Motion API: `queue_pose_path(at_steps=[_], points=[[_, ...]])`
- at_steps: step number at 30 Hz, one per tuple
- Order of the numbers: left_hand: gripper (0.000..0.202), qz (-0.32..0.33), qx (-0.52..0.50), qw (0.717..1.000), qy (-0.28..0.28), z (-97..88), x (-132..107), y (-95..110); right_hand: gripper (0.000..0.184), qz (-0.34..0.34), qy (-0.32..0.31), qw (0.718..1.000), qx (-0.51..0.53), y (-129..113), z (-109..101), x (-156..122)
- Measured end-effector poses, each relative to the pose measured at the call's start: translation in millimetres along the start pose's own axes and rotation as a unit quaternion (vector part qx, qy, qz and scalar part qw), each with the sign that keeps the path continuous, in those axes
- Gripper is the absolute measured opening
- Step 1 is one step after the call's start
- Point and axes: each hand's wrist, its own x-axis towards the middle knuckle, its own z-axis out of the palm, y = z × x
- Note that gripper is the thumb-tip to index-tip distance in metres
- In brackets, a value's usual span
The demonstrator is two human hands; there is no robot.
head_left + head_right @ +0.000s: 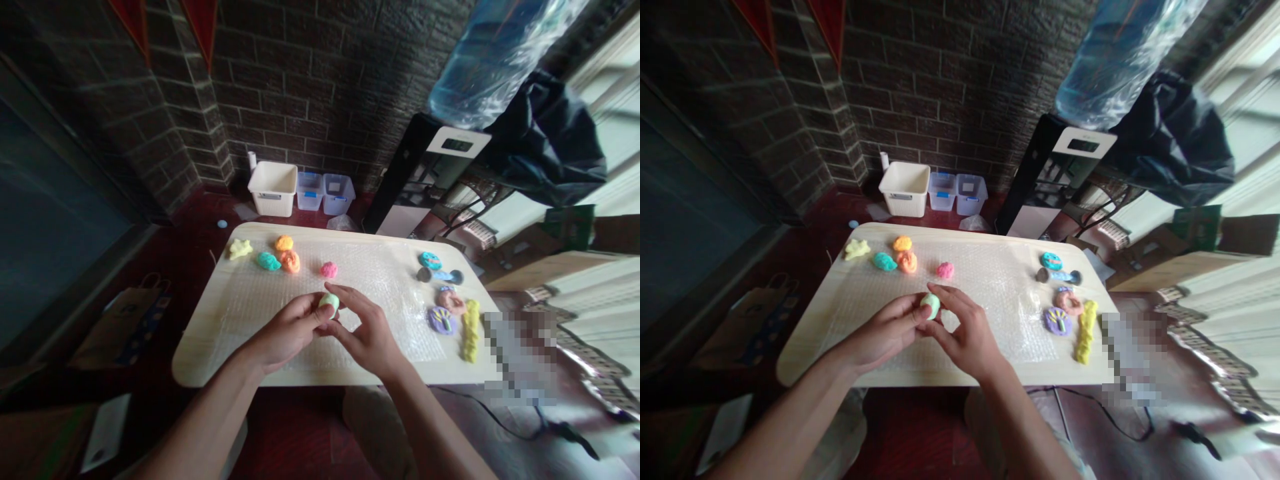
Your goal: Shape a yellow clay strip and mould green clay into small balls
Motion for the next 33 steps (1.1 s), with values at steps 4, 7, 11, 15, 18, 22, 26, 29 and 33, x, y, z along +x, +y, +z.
queue_pose_path(at_steps=[4,7,11,15,18,22,26,29,33], points=[[0.029,0.0,0.063,0.998,0.021,-0.3,0.9,-3.2,0.059,0.001,-0.011,1.0,0.028,0.2,3.4,0.8],[0.031,0.048,0.138,0.988,0.043,-3.3,4.7,-7.3,0.053,0.026,0.0,0.996,0.08,1.9,4.2,0.2],[0.026,0.099,0.223,0.968,0.062,-7.9,9.0,-11.6,0.038,0.064,0.026,0.989,0.133,5.3,5.9,-0.1],[0.024,0.128,0.287,0.944,0.098,-8.4,8.4,-12.4,0.026,0.06,0.029,0.994,0.087,4.5,10.3,4.1],[0.02,0.133,0.291,0.94,0.118,-7.3,6.1,-11.9,0.027,0.043,0.022,0.996,0.072,2.0,15.9,9.1],[0.016,0.131,0.268,0.946,0.131,-9.6,3.0,-8.8,0.03,0.047,0.018,0.996,0.078,-0.9,26.8,13.9],[0.024,0.124,0.365,0.907,0.167,-16.1,-2.9,0.4,0.035,0.072,0.058,0.987,0.128,-1.3,39.1,15.6],[0.042,0.137,0.404,0.877,0.222,-17.5,-9.9,8.3,0.035,0.118,0.096,0.975,0.164,-0.4,47.5,18.3],[0.021,0.162,0.396,0.883,0.192,-12.9,-16.3,14.7,0.035,0.174,0.15,0.945,0.231,-0.3,56.5,26.3]])
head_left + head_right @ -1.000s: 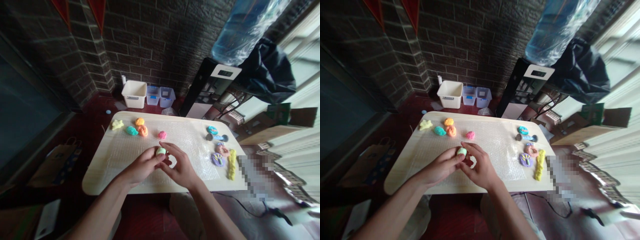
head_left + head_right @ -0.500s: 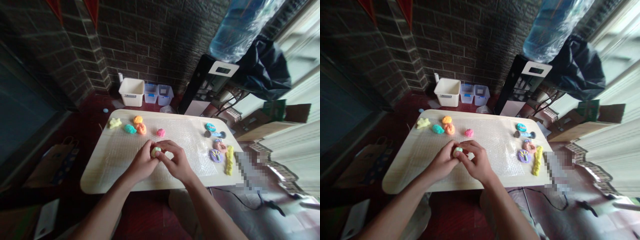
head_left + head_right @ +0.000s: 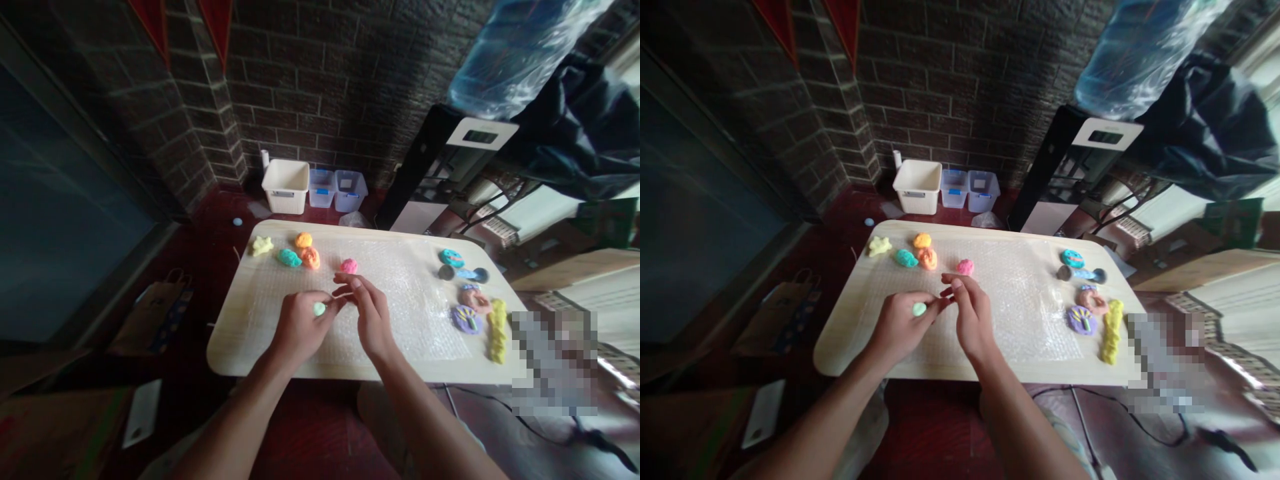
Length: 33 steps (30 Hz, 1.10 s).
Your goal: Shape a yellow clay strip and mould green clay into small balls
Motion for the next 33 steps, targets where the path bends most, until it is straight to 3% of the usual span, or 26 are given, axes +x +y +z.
queue_pose_path(at_steps=[3,8,11,16,25,29,33], points=[[0.01,0.012,-0.017,1.0,0.003,0.1,-0.4,1.4,0.034,0.022,0.037,0.997,0.071,0.6,5.8,4.1],[0.05,0.047,0.071,0.996,0.027,-2.2,1.8,-2.0,0.032,0.042,0.064,0.991,0.108,3.7,6.1,5.1],[0.059,0.063,0.113,0.991,0.037,-2.8,2.6,-0.4,0.031,0.047,0.068,0.99,0.117,5.7,1.6,3.5],[0.058,0.048,0.109,0.992,0.034,-0.6,2.6,4.2,0.032,0.046,0.065,0.99,0.114,6.5,-7.9,2.8],[0.022,-0.015,0.092,0.994,-0.055,7.3,3.2,-10.9,0.033,0.04,0.061,0.991,0.109,3.9,-23.0,2.9],[0.03,-0.042,0.081,0.994,-0.057,8.2,4.8,-16.2,0.032,0.036,0.069,0.991,0.11,2.9,-31.7,3.6],[0.051,-0.014,0.092,0.996,-0.005,8.4,6.3,-9.5,0.034,0.033,0.075,0.991,0.108,3.4,-40.6,3.1]])
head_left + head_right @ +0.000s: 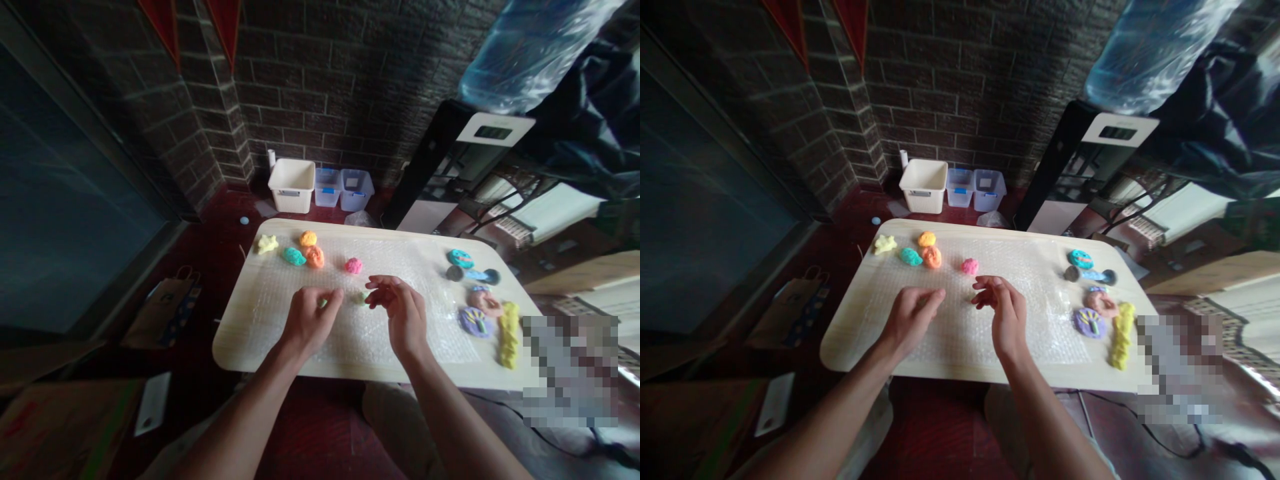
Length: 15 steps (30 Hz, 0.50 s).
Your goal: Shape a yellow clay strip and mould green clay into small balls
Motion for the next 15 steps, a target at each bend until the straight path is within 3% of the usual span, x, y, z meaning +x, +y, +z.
queue_pose_path(at_steps=[4,11,15], points=[[0.058,0.046,0.019,0.997,0.053,3.5,0.2,7.7,0.036,0.003,0.002,1.0,0.003,-0.2,-5.4,0.0],[0.062,0.042,-0.02,0.999,0.023,10.8,-2.3,10.3,0.037,0.008,0.004,1.0,0.004,-4.5,-6.9,-0.2],[0.069,0.047,-0.041,0.996,0.064,10.4,-1.7,12.3,0.038,0.008,0.005,1.0,0.003,-6.4,-7.2,-0.5]])
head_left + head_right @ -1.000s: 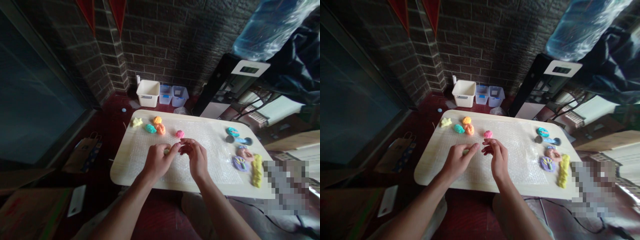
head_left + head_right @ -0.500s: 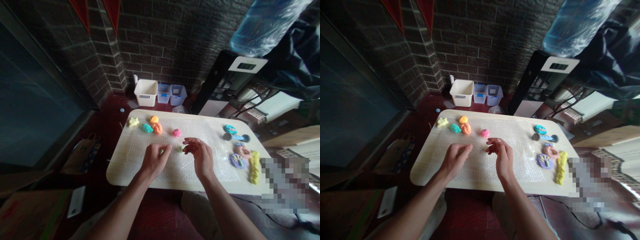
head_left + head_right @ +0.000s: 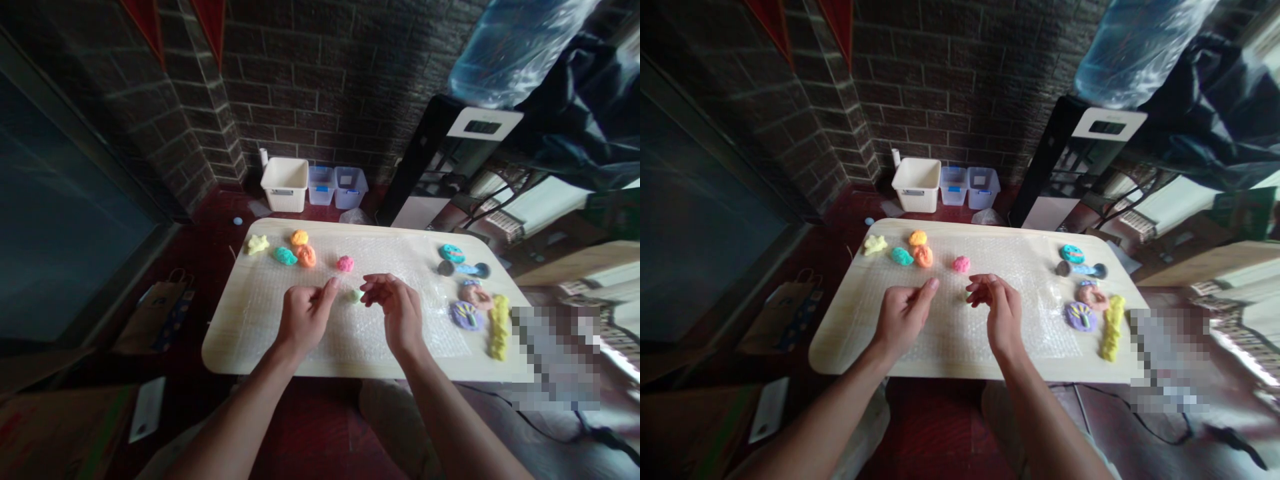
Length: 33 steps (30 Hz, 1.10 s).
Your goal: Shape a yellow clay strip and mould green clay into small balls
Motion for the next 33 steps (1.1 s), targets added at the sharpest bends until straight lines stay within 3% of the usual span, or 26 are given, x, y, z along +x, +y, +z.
queue_pose_path(at_steps=[8,14,17,19,21,25,30,33], points=[[0.064,-0.05,-0.155,0.986,-0.03,-1.9,1.9,-2.8,0.038,0.004,-0.002,1.0,-0.005,1.6,-0.3,-0.1],[0.058,-0.124,-0.245,0.962,0.001,-3.5,4.8,-0.4,0.038,0.005,-0.002,1.0,-0.018,2.0,2.3,-0.8],[0.043,-0.113,-0.218,0.969,-0.042,-2.8,6.4,-4.5,0.037,0.007,-0.001,1.0,-0.022,2.7,3.6,-1.0],[0.022,-0.099,-0.157,0.98,-0.074,-1.5,6.7,-9.4,0.036,0.009,-0.002,1.0,-0.019,3.3,4.1,-1.0],[0.013,-0.091,-0.103,0.985,-0.101,0.2,6.5,-14.1,0.036,0.01,-0.004,1.0,-0.015,3.6,4.4,-0.8],[0.021,-0.094,-0.085,0.983,-0.134,2.7,4.5,-18.4,0.034,0.013,-0.009,1.0,-0.015,4.1,4.3,-0.6],[0.021,-0.096,-0.055,0.989,-0.101,2.5,4.0,-15.6,0.033,0.013,-0.01,1.0,-0.026,4.1,4.1,-0.7],[0.046,-0.086,-0.052,0.992,-0.073,0.4,4.9,-14.7,0.033,0.012,-0.008,1.0,-0.028,4.1,3.9,-0.7]])
